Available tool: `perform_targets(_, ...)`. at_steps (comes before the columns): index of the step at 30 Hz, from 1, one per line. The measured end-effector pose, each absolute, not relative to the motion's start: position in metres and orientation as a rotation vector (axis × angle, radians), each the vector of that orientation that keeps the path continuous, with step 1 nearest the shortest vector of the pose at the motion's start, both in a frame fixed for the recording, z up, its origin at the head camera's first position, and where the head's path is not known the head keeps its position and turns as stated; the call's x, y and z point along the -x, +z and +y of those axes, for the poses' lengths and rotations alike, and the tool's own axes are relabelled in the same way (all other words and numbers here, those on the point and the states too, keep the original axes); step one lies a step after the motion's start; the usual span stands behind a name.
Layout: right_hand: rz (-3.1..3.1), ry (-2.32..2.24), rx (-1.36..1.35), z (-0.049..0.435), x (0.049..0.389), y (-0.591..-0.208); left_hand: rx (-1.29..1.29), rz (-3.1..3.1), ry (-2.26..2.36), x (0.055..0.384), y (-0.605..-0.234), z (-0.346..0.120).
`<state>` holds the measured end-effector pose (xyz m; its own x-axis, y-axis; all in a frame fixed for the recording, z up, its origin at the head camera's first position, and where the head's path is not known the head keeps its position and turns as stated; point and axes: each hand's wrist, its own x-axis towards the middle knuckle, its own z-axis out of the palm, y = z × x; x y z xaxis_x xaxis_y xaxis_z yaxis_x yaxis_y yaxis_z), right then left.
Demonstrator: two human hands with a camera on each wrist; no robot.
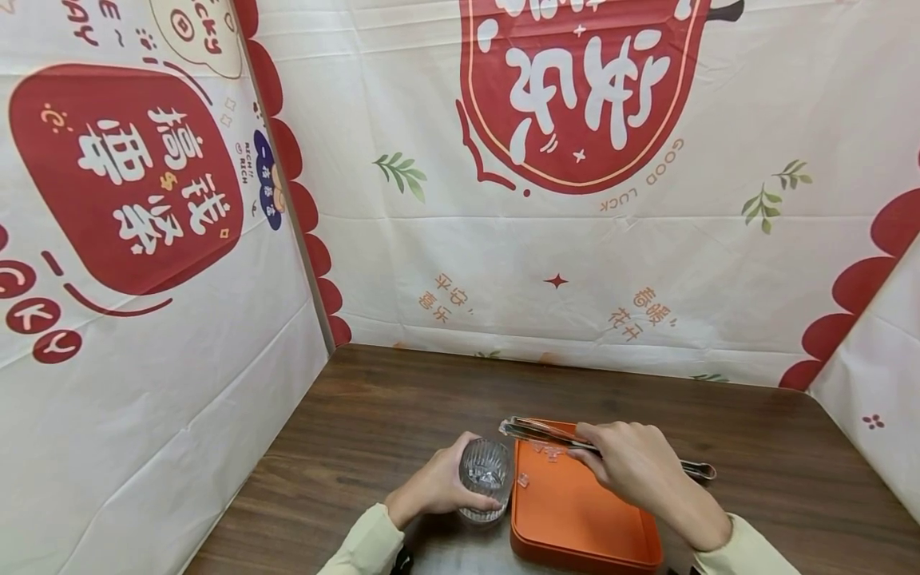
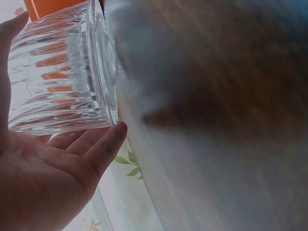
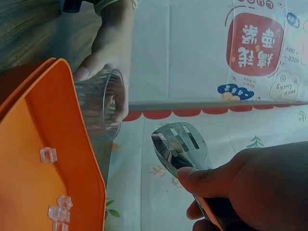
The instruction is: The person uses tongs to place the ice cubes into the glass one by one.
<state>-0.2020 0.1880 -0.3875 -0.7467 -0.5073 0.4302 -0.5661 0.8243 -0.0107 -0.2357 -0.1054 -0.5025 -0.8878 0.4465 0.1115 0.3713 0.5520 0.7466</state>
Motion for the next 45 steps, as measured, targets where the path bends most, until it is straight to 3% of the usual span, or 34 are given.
perform_targets(45,-2.693,0.183,-0.827,0.1858,0.2030,-0.3915,-0.725,2.654,1.299,0.2375,-0.5046,-0.1058)
